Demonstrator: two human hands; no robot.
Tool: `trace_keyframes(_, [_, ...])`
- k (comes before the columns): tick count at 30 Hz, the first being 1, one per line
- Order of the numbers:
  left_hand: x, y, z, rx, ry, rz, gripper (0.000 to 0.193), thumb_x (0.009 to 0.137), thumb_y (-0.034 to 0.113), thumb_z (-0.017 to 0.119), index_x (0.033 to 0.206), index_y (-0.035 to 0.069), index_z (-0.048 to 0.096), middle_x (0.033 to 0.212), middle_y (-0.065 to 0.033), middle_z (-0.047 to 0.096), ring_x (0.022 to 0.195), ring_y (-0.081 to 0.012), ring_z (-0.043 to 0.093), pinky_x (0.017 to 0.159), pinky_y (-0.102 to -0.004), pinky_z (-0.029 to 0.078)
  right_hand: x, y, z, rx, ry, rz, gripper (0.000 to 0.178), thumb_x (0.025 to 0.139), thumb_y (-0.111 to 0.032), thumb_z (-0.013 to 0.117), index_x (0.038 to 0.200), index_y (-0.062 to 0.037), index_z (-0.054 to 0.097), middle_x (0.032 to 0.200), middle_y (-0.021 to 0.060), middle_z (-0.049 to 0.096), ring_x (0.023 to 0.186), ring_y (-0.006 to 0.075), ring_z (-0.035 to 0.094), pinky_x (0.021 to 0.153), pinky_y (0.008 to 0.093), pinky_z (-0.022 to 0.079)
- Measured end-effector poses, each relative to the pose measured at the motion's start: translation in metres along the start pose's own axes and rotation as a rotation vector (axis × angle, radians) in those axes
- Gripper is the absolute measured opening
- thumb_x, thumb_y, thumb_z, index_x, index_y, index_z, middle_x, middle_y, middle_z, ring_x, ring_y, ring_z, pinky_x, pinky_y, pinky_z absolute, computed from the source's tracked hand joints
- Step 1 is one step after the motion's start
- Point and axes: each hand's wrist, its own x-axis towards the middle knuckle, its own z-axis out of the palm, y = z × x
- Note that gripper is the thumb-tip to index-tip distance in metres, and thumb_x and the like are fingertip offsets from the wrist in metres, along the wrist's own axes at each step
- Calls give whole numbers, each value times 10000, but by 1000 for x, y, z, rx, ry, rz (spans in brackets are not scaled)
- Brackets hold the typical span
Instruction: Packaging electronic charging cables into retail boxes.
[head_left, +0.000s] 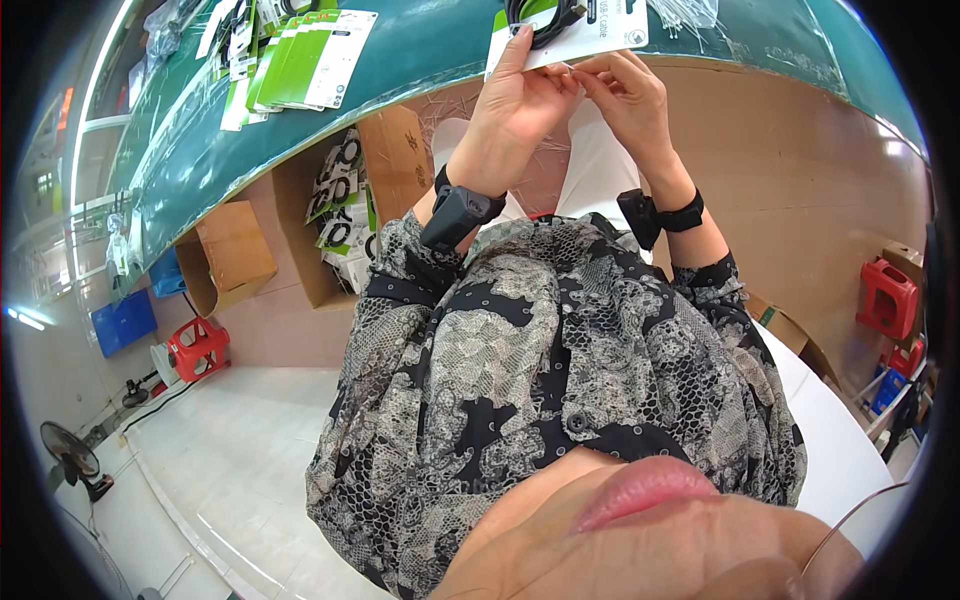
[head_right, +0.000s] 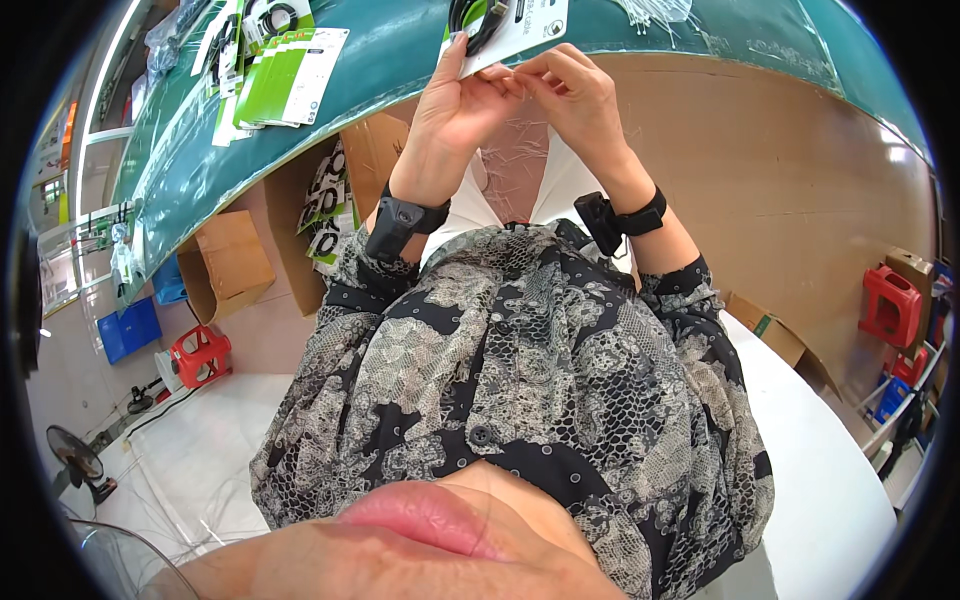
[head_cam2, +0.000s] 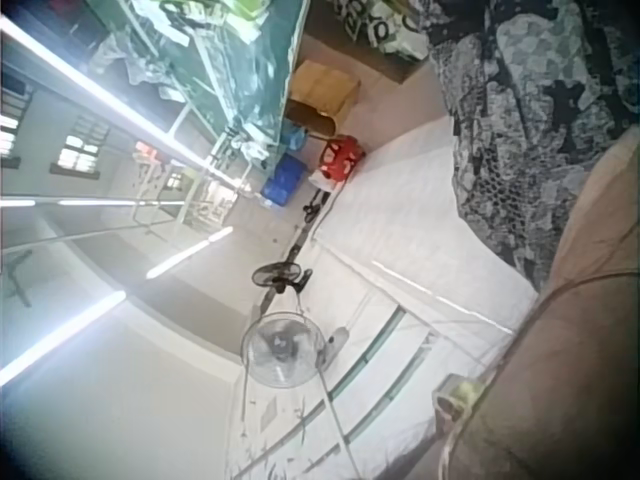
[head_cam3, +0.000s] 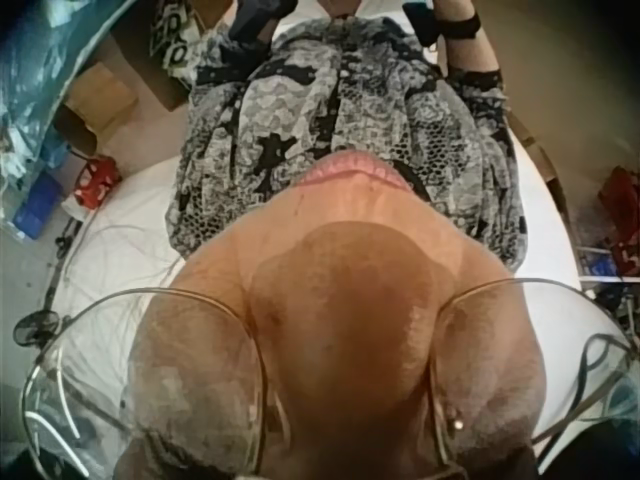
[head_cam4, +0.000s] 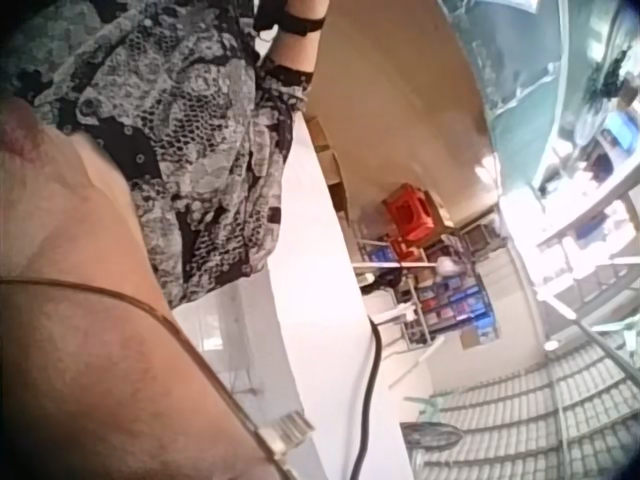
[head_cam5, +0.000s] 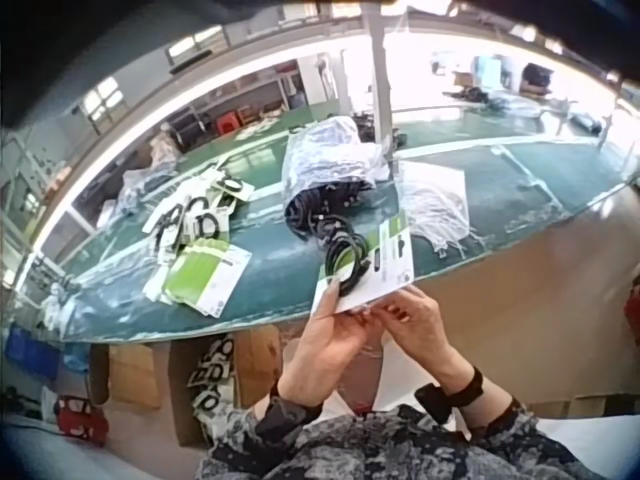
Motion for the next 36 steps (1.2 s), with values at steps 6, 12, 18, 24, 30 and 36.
trace_keyframes(6, [0,-1,-2,8,-39,-40,245,905,216,630,1092,84,542,1014,-77,600,701,-142,476,737,-327,419,-1,-1,1,2,13,10,98,762,-9,704,854,-21,676,800,45,629,640,128,617,585,238,512])
trace_keyframes(12, [3,-4,-5,71,-52,-19,322,919,233,611,1177,70,506,1056,-79,602,747,-135,495,759,-338,435,1,-6,2,16,33,31,112,760,-19,707,867,-19,676,829,60,644,652,133,626,590,245,513])
trace_keyframes(18, [3,-17,-5,219,-61,107,283,917,247,616,1151,102,550,1063,-36,633,901,-127,569,794,-315,459,0,5,14,43,99,184,159,804,-41,694,957,-7,668,926,100,674,755,145,650,666,279,528])
trace_keyframes(24, [-2,-6,-5,471,-125,243,243,903,211,645,1117,127,566,1056,-11,641,930,-128,594,804,-314,484,-4,22,13,253,42,217,178,854,-23,658,1028,6,641,956,62,672,871,140,637,775,275,511])
trace_keyframes(30, [2,-4,-10,452,-89,239,204,890,178,661,1070,124,581,993,-18,655,858,-138,609,726,-325,504,-5,23,6,215,25,255,231,855,-33,662,1077,9,612,997,58,659,909,148,632,792,284,510])
trace_keyframes(36, [7,6,-23,454,20,359,185,880,166,674,1036,109,592,934,-8,655,814,-138,615,685,-287,505,-12,-15,-30,-457,10,-1,176,804,-101,689,958,-26,652,845,121,653,728,261,634,691,311,512])
